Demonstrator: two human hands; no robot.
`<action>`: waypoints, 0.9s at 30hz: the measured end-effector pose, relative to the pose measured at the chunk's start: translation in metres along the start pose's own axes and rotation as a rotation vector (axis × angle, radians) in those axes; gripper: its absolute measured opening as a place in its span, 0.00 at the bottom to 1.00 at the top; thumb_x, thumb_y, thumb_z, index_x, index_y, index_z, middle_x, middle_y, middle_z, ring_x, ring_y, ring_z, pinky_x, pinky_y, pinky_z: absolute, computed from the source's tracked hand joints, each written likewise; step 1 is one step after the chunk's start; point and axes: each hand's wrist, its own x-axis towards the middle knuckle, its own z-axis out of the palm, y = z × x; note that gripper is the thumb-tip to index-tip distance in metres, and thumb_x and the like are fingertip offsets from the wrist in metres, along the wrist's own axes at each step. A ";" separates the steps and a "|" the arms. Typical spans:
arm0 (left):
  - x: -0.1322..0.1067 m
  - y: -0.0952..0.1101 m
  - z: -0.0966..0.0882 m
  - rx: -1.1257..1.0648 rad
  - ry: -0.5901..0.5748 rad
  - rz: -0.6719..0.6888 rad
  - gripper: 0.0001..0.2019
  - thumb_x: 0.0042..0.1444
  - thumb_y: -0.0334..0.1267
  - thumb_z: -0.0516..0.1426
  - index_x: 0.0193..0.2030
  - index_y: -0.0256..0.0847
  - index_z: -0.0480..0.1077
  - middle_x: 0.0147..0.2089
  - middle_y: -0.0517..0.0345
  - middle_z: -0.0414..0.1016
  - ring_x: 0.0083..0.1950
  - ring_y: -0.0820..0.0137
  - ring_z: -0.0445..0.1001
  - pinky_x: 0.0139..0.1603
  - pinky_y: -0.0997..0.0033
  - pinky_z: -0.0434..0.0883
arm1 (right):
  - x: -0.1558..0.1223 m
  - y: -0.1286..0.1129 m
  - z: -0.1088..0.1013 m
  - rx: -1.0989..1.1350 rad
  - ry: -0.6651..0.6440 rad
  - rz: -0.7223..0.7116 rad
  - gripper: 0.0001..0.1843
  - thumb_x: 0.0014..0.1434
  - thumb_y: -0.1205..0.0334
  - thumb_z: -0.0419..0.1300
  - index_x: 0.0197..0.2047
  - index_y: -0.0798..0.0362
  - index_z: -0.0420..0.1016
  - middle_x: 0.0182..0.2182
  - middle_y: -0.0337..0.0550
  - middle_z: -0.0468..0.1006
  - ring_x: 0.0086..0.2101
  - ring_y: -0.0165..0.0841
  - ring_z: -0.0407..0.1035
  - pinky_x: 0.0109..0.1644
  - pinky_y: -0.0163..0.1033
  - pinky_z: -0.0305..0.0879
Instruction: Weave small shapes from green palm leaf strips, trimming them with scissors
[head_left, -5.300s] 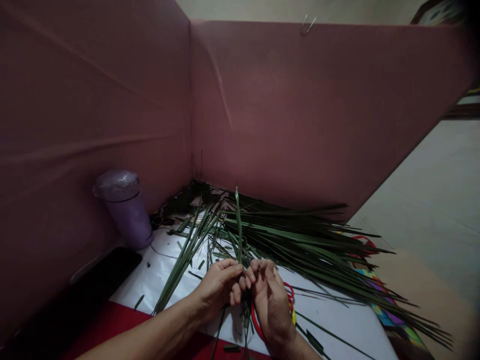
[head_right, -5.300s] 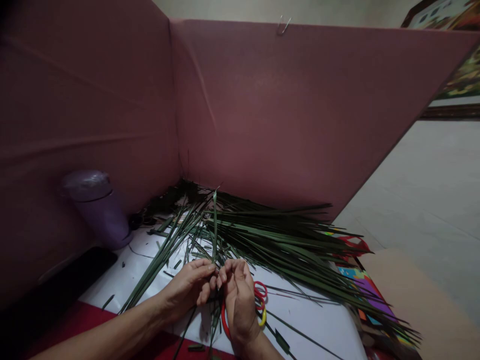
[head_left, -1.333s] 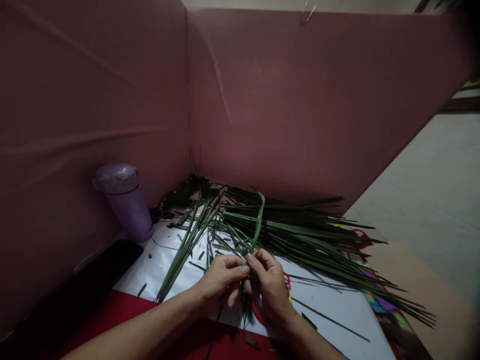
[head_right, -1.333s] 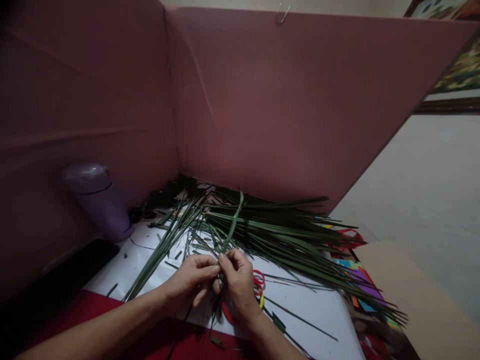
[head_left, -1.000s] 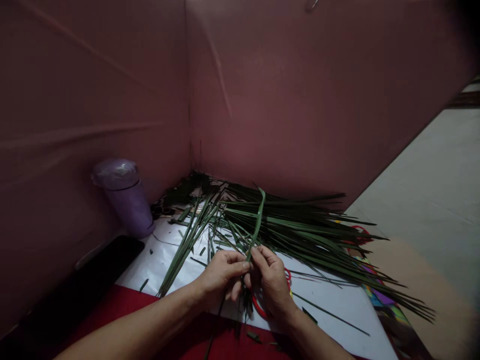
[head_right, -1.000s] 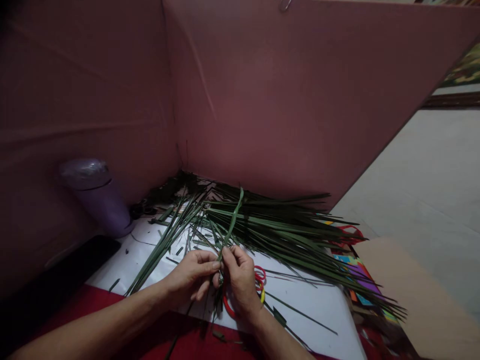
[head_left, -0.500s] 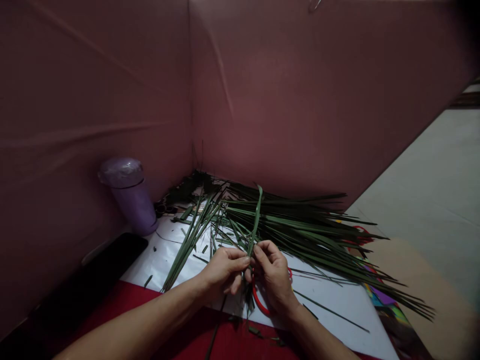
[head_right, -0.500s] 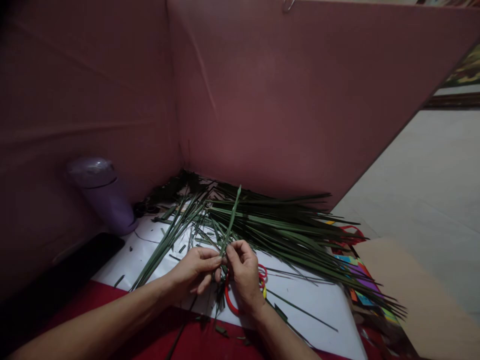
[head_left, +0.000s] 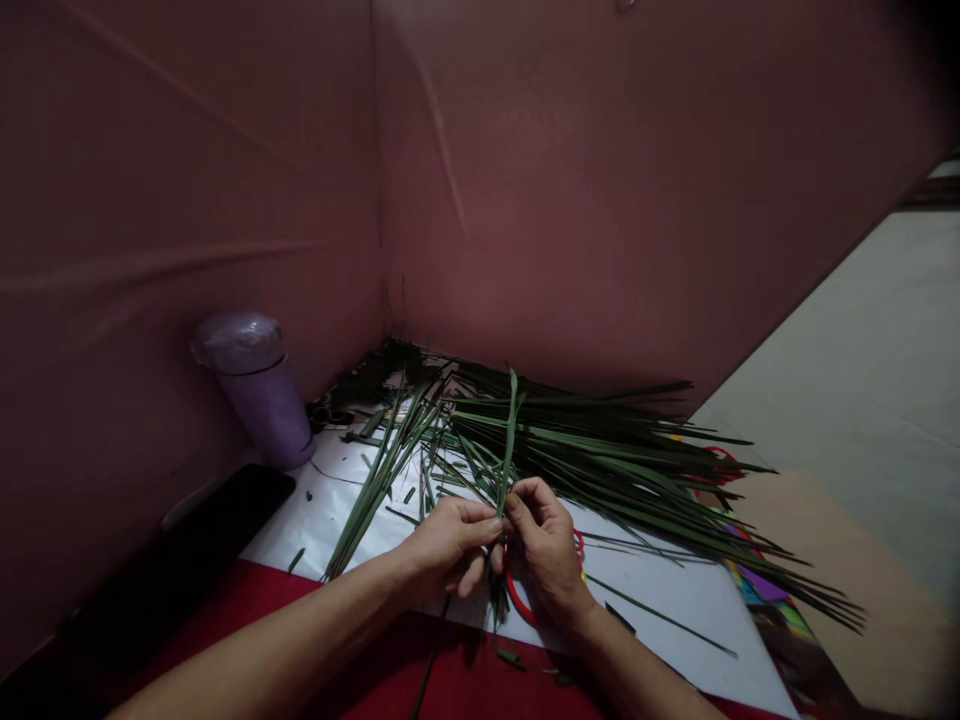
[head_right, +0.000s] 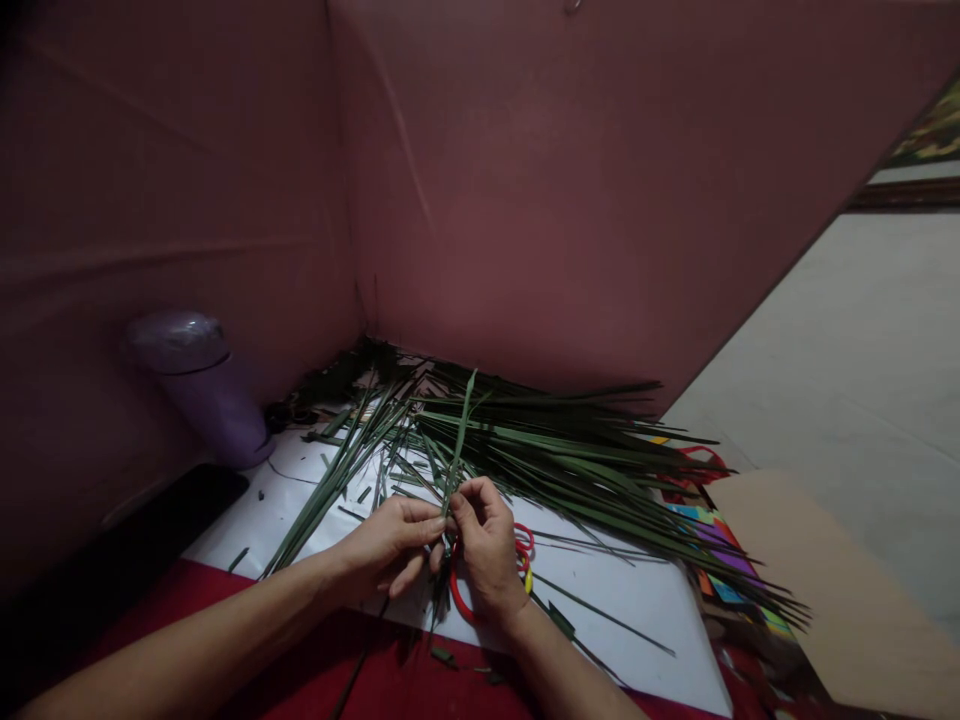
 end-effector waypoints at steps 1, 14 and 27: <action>0.000 0.000 0.000 0.015 0.002 -0.004 0.17 0.51 0.46 0.55 0.24 0.32 0.66 0.18 0.62 0.67 0.09 0.83 0.57 0.07 0.80 0.44 | 0.000 0.000 0.000 0.010 -0.001 0.011 0.12 0.52 0.53 0.60 0.31 0.51 0.64 0.19 0.30 0.62 0.16 0.23 0.57 0.17 0.28 0.55; -0.001 0.001 0.001 0.104 0.034 0.008 0.11 0.52 0.42 0.53 0.31 0.34 0.68 0.20 0.62 0.68 0.09 0.83 0.54 0.08 0.82 0.46 | 0.004 0.003 -0.001 0.234 -0.076 0.056 0.09 0.55 0.60 0.59 0.30 0.51 0.61 0.21 0.29 0.58 0.18 0.20 0.51 0.18 0.26 0.50; -0.001 -0.001 0.001 0.071 -0.002 -0.003 0.11 0.53 0.40 0.52 0.32 0.33 0.69 0.21 0.62 0.68 0.09 0.83 0.54 0.07 0.81 0.45 | 0.004 0.003 -0.001 0.307 -0.081 0.063 0.09 0.56 0.60 0.58 0.29 0.51 0.60 0.20 0.28 0.57 0.17 0.19 0.49 0.18 0.26 0.49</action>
